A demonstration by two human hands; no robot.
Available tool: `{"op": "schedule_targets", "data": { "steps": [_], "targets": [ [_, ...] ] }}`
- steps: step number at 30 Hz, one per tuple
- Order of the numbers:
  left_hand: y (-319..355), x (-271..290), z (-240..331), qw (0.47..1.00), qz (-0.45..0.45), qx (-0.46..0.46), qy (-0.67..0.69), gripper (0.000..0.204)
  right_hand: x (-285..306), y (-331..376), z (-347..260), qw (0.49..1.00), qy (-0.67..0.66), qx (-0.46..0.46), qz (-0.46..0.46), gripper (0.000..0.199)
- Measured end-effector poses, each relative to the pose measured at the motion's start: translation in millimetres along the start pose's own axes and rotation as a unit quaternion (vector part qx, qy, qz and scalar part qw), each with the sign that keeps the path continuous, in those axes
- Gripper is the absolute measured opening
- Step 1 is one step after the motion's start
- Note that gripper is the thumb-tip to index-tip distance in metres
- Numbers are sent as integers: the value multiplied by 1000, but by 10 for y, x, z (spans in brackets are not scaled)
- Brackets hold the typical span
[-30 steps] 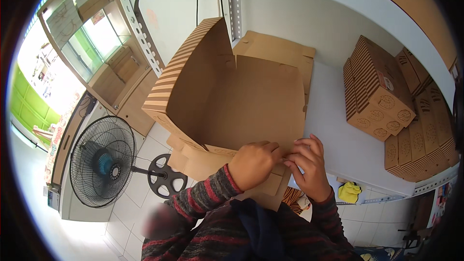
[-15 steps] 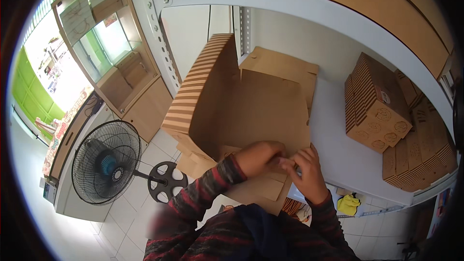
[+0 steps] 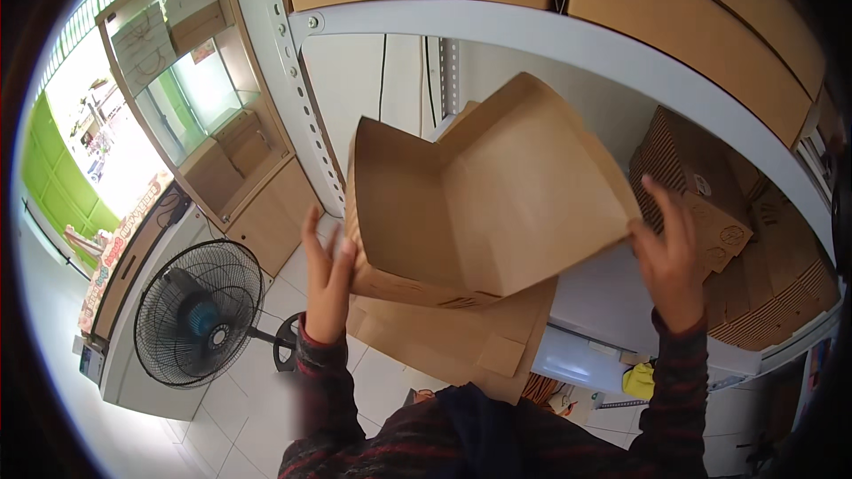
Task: The person assembles flat cardboard boxes by folding the sides and inserting tabs into slots to form a three-dimensional container. They repeat this process for multiple boxes, stacking the finished ones on a nearby shelf.
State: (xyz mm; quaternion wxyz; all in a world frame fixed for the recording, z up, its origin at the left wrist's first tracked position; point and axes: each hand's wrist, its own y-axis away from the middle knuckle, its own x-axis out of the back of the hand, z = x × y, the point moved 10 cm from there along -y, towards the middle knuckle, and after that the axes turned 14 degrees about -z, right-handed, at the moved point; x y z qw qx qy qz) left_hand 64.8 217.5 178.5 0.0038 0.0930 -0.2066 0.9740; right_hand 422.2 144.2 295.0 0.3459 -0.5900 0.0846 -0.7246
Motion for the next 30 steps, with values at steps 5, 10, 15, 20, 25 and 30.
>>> {"op": "schedule_targets", "data": {
  "steps": [5,10,15,20,25,30],
  "targets": [
    [357,-617,-497,930,-127,104,329,88,104,-403,212,995,74,0,65,15],
    [796,-1361,-244,853,-301,85,418,95,-40,-660,374,988,67,35,136,22],
    [1069,-1767,197,822,-496,68,271,95,-252,-707,532,985,55,50,158,21],
    [263,-875,267,965,-259,-47,12,77,-504,-629,611,984,-42,62,163,22],
    [-800,-393,-400,993,-118,14,-18,76,-588,-575,662,983,-95,52,146,30],
    [-1517,-541,-1146,987,-146,44,-61,71,-722,-543,551,957,-223,97,158,59]
  ]
}}
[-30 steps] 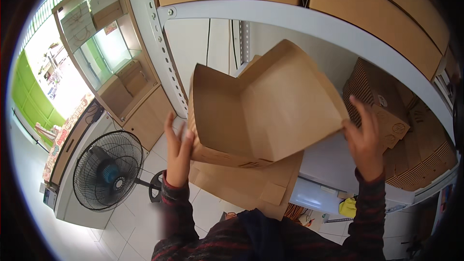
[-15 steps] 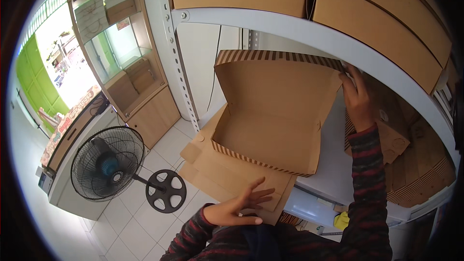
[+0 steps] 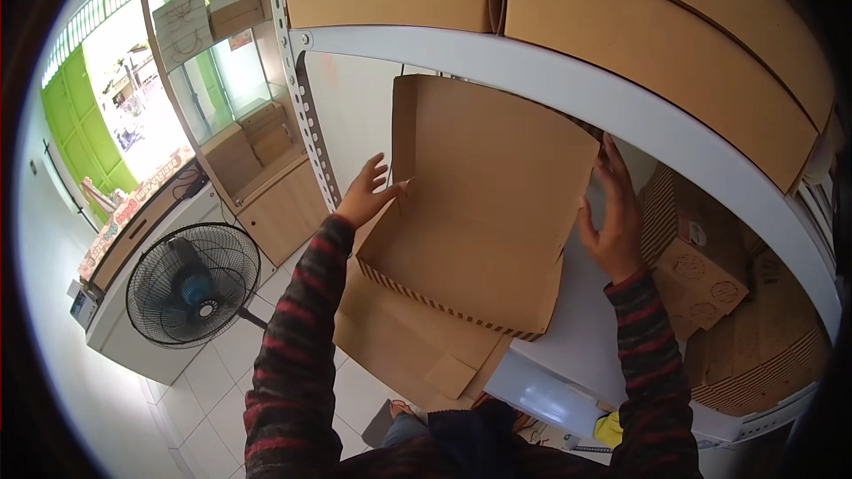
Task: The person assembles flat cardboard boxes by folding the sides and inserting tabs into slots to form a three-dimensional container. They repeat this process for multiple boxes, stacking the finished ones on a nearby shelf.
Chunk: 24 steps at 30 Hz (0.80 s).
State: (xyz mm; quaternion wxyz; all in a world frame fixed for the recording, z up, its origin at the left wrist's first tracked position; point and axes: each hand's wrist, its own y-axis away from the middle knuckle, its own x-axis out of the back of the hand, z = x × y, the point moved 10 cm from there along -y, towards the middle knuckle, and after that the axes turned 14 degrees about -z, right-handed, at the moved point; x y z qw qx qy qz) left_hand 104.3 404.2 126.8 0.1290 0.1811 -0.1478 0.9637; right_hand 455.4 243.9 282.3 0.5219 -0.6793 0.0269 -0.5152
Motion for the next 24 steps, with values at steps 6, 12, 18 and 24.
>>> {"op": "schedule_targets", "data": {
  "steps": [6,12,18,24],
  "targets": [
    [-355,-282,-234,994,-34,31,-98,34,-272,439,158,990,-119,-80,-2,78],
    [-113,-349,29,990,-20,86,109,27,-746,724,509,952,-137,-264,-69,72],
    [282,-134,170,995,23,81,53,24,-993,725,831,932,-157,-315,-82,37],
    [393,-93,-4,991,15,75,-108,21,-1010,621,775,912,-152,-369,-93,21]
  ]
}}
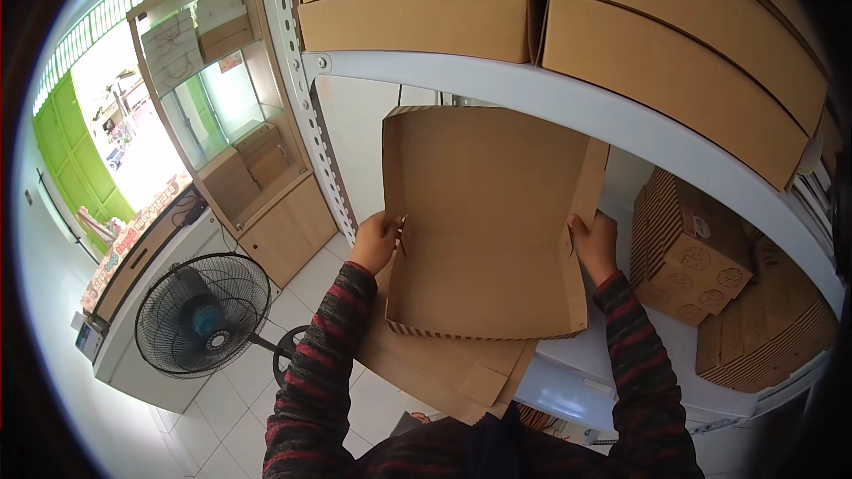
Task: The person assembles flat cardboard boxes by folding the sides and inserting tabs into slots to form a three-dimensional container. They repeat this process for multiple boxes, stacking the finished ones on a nearby shelf.
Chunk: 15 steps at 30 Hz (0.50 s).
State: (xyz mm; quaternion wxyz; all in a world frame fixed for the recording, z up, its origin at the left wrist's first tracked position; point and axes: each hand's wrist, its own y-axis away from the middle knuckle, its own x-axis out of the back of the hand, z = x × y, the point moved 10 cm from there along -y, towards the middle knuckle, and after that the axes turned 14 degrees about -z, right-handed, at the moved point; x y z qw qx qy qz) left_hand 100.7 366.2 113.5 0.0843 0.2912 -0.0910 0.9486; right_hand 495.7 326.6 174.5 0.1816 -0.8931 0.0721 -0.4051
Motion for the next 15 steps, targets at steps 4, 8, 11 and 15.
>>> {"op": "schedule_targets", "data": {
  "steps": [4,8,11,15],
  "targets": [
    [28,4,149,995,14,-42,88,21,-39,-8,160,998,-53,-4,14,20],
    [12,25,269,996,10,-32,82,23,-92,9,284,998,-62,-7,18,18],
    [-8,47,208,997,12,-28,67,24,-70,35,182,991,-133,1,11,19],
    [-102,-25,3,988,3,-10,156,26,-108,50,231,982,-191,-6,-2,21]
  ]
}}
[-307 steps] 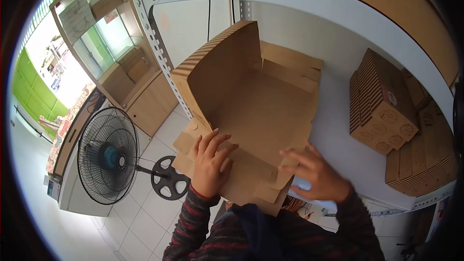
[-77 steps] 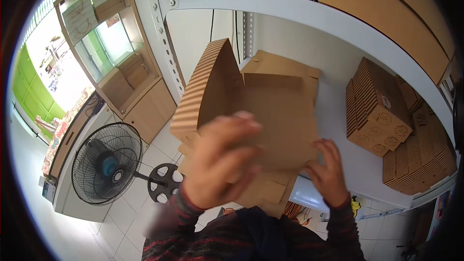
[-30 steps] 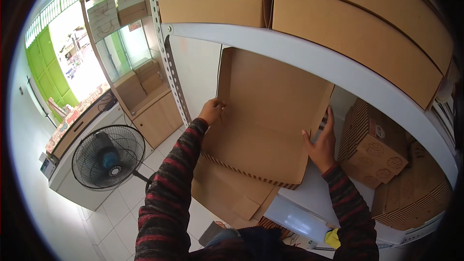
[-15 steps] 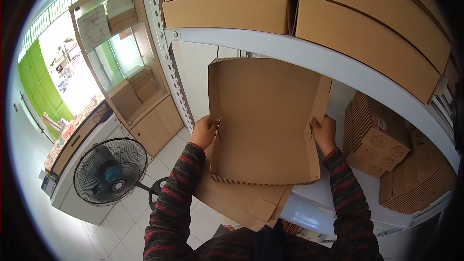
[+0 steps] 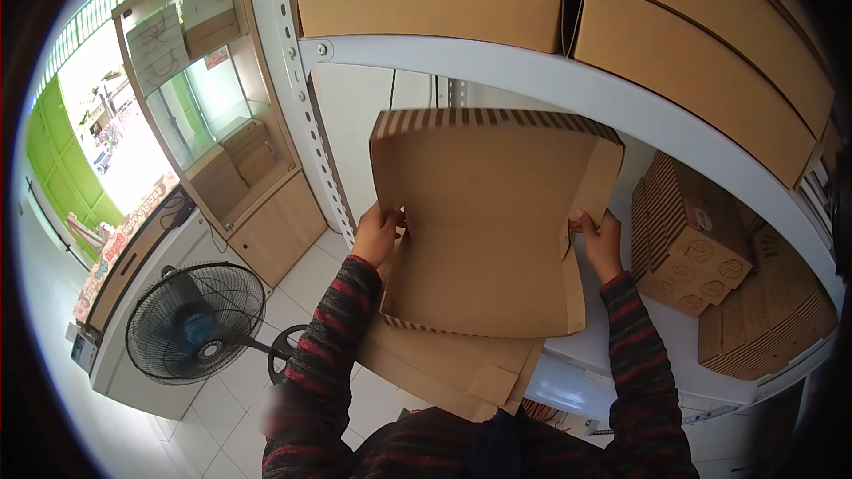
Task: The person assembles flat cardboard boxes by folding the sides and inserting tabs into slots to form a three-dimensional container. They repeat this process for multiple boxes, stacking the finished ones on a nearby shelf.
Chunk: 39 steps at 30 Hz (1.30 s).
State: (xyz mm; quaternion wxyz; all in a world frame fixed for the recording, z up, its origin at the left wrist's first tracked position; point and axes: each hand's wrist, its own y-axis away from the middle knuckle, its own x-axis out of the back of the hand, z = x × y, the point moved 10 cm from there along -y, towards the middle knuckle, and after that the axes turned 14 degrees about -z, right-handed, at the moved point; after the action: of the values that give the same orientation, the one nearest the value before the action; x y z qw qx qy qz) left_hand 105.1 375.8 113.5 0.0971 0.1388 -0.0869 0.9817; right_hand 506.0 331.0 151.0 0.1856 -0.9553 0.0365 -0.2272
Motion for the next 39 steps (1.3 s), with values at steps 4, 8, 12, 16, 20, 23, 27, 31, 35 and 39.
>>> {"op": "schedule_targets", "data": {
  "steps": [4,8,12,16,20,23,27,31,35,39],
  "targets": [
    [-78,-81,-136,998,0,-53,46,26,21,56,242,999,36,20,-6,22],
    [-135,-32,-360,992,24,-110,-50,29,35,117,468,988,143,61,-19,22],
    [-81,-79,-284,941,12,-228,-249,32,-118,277,483,905,381,187,-25,16],
    [-154,-162,-231,980,-77,-182,6,32,-37,61,386,995,34,56,-76,12],
    [-126,-217,-349,914,-132,-50,381,36,-200,140,-228,993,-38,71,-81,10],
    [-124,-259,-288,924,-127,-40,358,36,-147,165,-286,992,-26,96,-78,12],
    [-129,-216,-286,972,-102,-53,207,37,-178,145,-101,992,-24,81,-89,13],
    [-93,-281,-224,979,-120,-84,145,46,-150,57,523,995,27,28,-96,22],
    [261,-266,137,975,-132,-97,-152,68,-237,59,216,981,130,5,-144,33],
    [701,-189,145,970,-206,-60,-118,80,-185,79,214,969,184,39,-161,46]
  ]
}}
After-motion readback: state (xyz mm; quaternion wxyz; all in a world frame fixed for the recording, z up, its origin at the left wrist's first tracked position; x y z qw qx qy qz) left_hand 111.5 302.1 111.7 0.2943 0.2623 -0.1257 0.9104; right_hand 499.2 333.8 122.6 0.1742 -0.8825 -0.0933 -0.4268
